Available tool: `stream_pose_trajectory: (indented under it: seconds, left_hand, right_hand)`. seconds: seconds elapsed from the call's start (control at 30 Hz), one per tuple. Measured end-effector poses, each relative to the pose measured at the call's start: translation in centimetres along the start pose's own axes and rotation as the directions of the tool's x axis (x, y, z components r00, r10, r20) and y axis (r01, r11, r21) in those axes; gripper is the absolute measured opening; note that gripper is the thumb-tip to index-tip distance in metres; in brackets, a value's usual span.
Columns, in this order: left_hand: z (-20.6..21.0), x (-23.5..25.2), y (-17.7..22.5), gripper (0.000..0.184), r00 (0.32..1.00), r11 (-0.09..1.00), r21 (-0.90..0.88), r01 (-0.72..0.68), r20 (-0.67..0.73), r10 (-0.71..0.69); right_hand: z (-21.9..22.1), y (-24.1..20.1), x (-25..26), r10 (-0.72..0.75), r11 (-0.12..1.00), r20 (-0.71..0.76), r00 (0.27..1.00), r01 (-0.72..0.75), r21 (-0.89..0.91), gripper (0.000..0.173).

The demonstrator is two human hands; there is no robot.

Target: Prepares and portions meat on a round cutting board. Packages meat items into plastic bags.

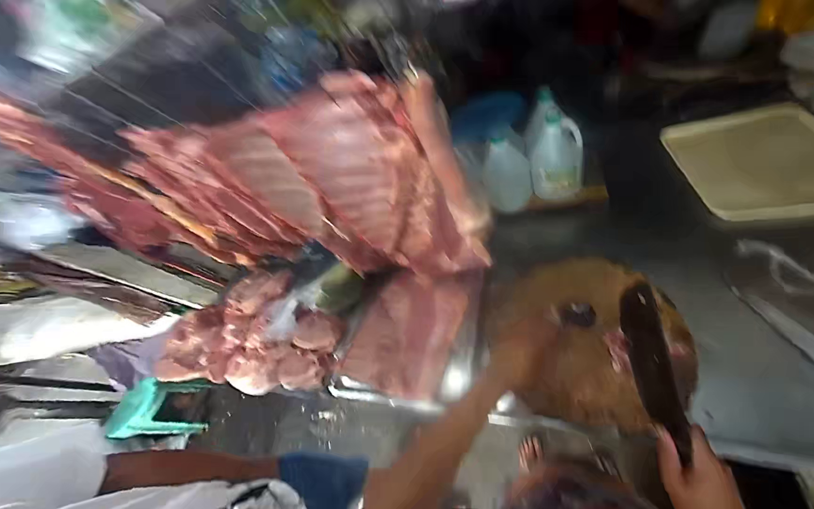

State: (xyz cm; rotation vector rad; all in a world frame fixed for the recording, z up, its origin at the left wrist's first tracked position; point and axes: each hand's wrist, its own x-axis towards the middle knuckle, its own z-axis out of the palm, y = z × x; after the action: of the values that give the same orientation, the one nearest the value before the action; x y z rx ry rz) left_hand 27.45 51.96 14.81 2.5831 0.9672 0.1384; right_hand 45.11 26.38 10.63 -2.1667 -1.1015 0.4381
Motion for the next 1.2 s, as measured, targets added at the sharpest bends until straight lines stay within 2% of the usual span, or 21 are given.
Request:
stream_pose_trajectory:
  seconds: [0.03,0.07,0.1,0.13,0.2,0.27,0.37,0.5,0.53,0.6,0.63,0.67,0.73,0.8,0.87,0.93,0.97,1.0,1.03,1.07,1.2]
  left_hand:
    - [-0.2,-0.2,0.7,0.065,0.990,0.990,-0.011,0.139,-0.022,-0.139]
    - [-0.3,0.0,1.3,0.082,0.958,0.958,0.009,0.287,0.019,-0.287]
    - [0.1,0.3,1.7,0.090,0.920,0.923,0.035,0.384,0.065,-0.386]
    - [1.0,0.4,1.9,0.085,0.907,0.909,0.033,0.416,0.064,-0.417]
    - [2.2,0.5,2.4,0.062,0.938,0.938,0.004,0.346,0.019,-0.346]
    - [2.3,0.7,2.4,0.051,0.968,0.969,-0.009,0.245,0.056,-0.244]
    - [1.7,0.3,0.9,0.052,0.973,0.976,-0.030,0.215,0.096,-0.211]
    - [1.6,-1.2,-1.2,0.067,0.982,0.949,-0.260,0.178,-0.023,-0.190]
    - [1.7,-1.4,-1.2,0.066,0.975,0.931,-0.313,0.189,-0.055,-0.217]
    - [2.4,-1.9,-1.2,0.058,0.954,0.902,-0.371,0.221,-0.109,-0.279]
    - [2.8,-2.0,-1.1,0.053,0.944,0.892,-0.385,0.235,-0.129,-0.304]
    - [3.3,-2.1,-1.0,0.050,0.935,0.889,-0.385,0.247,-0.145,-0.323]
    - [3.7,-1.7,-0.9,0.047,0.922,0.888,-0.373,0.270,-0.164,-0.350]
    - [4.1,-1.9,-0.6,0.049,0.911,0.878,-0.375,0.296,-0.166,-0.378]
    - [4.3,-1.8,-0.3,0.051,0.896,0.872,-0.364,0.326,-0.173,-0.408]
    - [4.3,-1.8,-0.1,0.053,0.884,0.860,-0.359,0.362,-0.162,-0.439]
    - [4.2,-1.8,0.0,0.053,0.878,0.854,-0.361,0.374,-0.160,-0.452]
    - [4.1,-1.8,0.1,0.054,0.872,0.847,-0.363,0.388,-0.154,-0.465]
    - [4.1,-1.8,0.2,0.054,0.866,0.840,-0.363,0.404,-0.145,-0.479]
    - [4.0,-1.9,0.3,0.055,0.860,0.833,-0.363,0.418,-0.136,-0.492]
    - [3.1,-2.5,0.2,0.058,0.857,0.800,-0.401,0.447,-0.066,-0.512]
  right_hand:
    - [0.5,0.4,0.1,-0.053,0.998,-0.068,0.996,0.052,-0.028,0.050]
    - [0.7,0.6,0.3,-0.084,0.995,-0.095,0.992,0.080,-0.052,0.049]
    - [0.6,0.7,0.5,-0.091,0.994,-0.080,0.993,0.086,-0.067,0.049]
    - [0.4,0.6,0.7,-0.095,0.993,-0.059,0.994,0.090,-0.080,0.047]
    - [0.0,0.1,1.1,-0.113,0.990,-0.020,0.993,0.111,-0.090,0.045]
    - [-0.7,-0.9,1.7,-0.138,0.988,0.014,0.990,0.138,-0.073,0.045]
    - [-2.1,-4.2,2.8,-0.216,0.976,-0.007,0.976,0.215,-0.039,0.045]
    - [-2.6,-9.6,4.2,-0.321,0.944,-0.067,0.945,0.313,-0.104,0.042]
    - [-2.2,-10.0,4.5,-0.298,0.947,-0.013,0.954,0.294,-0.129,0.042]
    - [-1.2,-9.3,5.2,-0.100,0.972,0.235,0.967,0.145,-0.185,0.045]
    - [-0.7,-8.7,5.6,0.018,0.974,0.355,0.935,0.063,-0.217,0.047]
    - [-0.3,-8.2,5.7,0.076,0.971,0.404,0.912,0.025,-0.239,0.048]
    - [-0.6,-8.6,5.8,0.051,0.969,0.364,0.930,0.042,-0.243,0.047]
    - [-1.3,-9.9,5.1,-0.102,0.966,0.220,0.970,0.149,-0.210,0.046]
    - [-1.5,-11.3,5.0,-0.271,0.943,0.061,0.961,0.278,-0.183,0.045]
    - [-1.1,-11.7,5.1,-0.324,0.930,0.037,0.945,0.326,-0.172,0.044]
    - [-0.6,-11.3,5.1,-0.279,0.938,0.111,0.954,0.296,-0.182,0.044]
    - [-0.2,-10.8,5.2,-0.170,0.953,0.241,0.956,0.221,-0.205,0.044]
    - [0.4,-10.2,5.4,-0.034,0.961,0.371,0.928,0.132,-0.242,0.043]
    - [0.9,-9.5,5.6,0.052,0.960,0.439,0.897,0.077,-0.271,0.043]
    - [0.5,-9.3,5.9,0.097,0.954,0.439,0.893,0.042,-0.296,0.045]
